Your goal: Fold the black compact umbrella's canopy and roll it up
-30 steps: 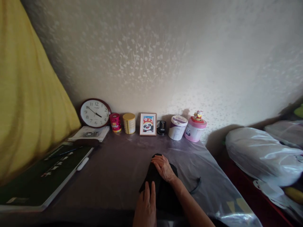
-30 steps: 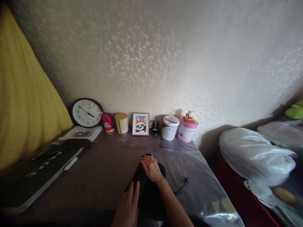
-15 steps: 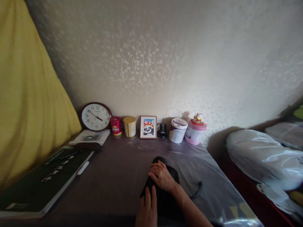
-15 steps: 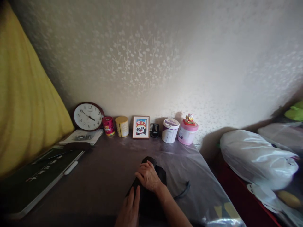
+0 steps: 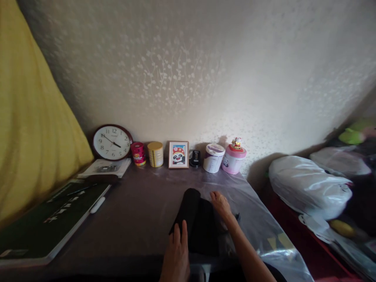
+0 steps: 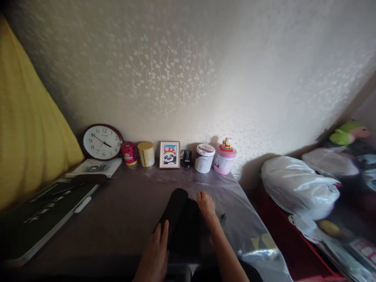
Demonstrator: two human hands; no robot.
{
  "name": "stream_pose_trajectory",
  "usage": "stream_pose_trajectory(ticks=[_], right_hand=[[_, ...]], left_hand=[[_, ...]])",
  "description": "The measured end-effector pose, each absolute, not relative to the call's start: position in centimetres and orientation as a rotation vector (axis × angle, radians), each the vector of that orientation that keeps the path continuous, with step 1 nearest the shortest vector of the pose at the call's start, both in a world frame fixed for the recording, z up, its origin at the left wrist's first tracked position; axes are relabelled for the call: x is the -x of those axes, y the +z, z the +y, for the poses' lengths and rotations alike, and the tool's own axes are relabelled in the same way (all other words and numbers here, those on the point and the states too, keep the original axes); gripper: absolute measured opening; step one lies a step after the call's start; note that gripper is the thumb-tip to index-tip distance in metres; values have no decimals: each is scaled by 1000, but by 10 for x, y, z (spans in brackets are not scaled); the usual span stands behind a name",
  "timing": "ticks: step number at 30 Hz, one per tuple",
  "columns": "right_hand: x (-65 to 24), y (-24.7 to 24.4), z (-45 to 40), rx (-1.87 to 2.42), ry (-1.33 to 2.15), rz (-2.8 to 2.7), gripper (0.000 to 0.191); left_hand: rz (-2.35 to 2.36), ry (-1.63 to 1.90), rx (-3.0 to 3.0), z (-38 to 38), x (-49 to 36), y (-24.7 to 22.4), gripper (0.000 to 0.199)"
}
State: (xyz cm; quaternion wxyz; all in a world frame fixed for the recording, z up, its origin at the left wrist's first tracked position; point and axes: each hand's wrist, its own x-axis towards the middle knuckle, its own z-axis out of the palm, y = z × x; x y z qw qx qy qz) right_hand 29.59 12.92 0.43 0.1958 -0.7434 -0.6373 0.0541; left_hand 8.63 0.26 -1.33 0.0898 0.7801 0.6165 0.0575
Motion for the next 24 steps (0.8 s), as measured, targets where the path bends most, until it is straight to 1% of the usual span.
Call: stream_pose_trajectory(ticks=[2,4,7,9,13,15,19,24], right_hand=[[-307,2,112,2093,247,-1796,20],[-309,0,99,2102,387,-1785,20],[-299,-2,88,2134,545,-1704,33],[-290,-3,83,2120,536,-1633,36],[-273,-8,78,2036,384,-1528,33],[-268,-10,77,2002,362,-1503,32],[-258,-6,82,1845,467,-1491,26],[-239,5,91,1628,596,-1435,29]], left_hand=[[1853,174,-2317,1,-86,-10,72],[1855,196,-2323,1,-85,-8,70],[1839,242,-2329,0,-84,-8,69],[1830,249,-2324,0,-83,-8,70],[1814,214,-2311,-2,-81,-5,75],[1801,198,-2309,-2,-80,-2,78],[1805,180,-2276,-2,-81,4,85],[1802,160,-2262,-1,-82,5,88]])
